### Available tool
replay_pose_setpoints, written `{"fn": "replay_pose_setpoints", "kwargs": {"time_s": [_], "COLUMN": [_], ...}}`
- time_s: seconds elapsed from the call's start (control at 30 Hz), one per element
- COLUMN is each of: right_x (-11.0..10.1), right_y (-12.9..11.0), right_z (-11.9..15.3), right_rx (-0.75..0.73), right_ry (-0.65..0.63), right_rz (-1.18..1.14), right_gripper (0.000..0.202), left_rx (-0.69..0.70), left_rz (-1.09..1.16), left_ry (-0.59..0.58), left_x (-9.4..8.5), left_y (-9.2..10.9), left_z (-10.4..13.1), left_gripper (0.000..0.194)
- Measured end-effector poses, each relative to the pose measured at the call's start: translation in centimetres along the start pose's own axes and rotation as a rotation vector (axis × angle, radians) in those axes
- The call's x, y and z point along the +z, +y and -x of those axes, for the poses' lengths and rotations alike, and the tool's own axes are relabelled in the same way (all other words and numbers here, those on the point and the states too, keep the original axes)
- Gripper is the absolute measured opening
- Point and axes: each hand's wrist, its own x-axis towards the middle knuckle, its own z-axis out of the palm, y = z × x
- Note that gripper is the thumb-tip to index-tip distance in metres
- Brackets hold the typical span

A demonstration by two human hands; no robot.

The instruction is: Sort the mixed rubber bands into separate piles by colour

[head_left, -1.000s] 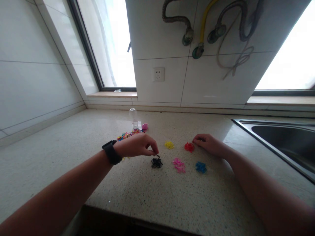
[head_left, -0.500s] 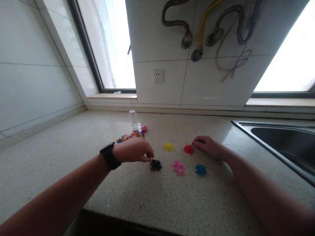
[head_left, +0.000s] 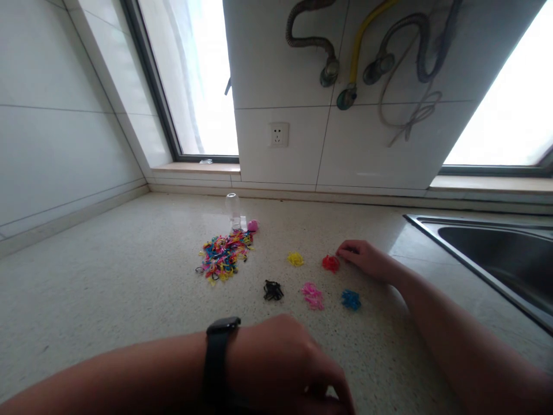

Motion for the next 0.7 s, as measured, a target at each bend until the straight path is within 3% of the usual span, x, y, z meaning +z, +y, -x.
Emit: {"fn": "replay_pose_setpoints", "kwargs": {"time_s": [0.1, 0.2, 0.5, 0.7], "right_x": [0.0, 0.1, 0.2, 0.9], "right_y": [0.1, 0.3, 0.0, -1.9], "right_z": [-0.1, -0.1, -0.3, 0.3], "right_rx": [0.000, 0.002, -0.018, 0.007], "right_ry": [-0.003, -0.003, 0.080, 0.179], "right_rz": [0.007, 0.003, -0.031, -0.102], "right_gripper": [0.033, 0.032, 0.032, 0.035], "left_rx": [0.067, 0.086, 0.178, 0.193], "left_rz": [0.032, -0.029, -0.064, -0.068], "left_ry": [-0.007, -0.003, -0.003, -0.024], "left_x": [2.8, 4.0, 4.1, 4.1], "left_y": [-1.1, -2.1, -2.8, -2.9], "left_z": [0.0, 0.1, 0.4, 0.4], "left_gripper": [0.025, 0.029, 0.032, 0.034]}}
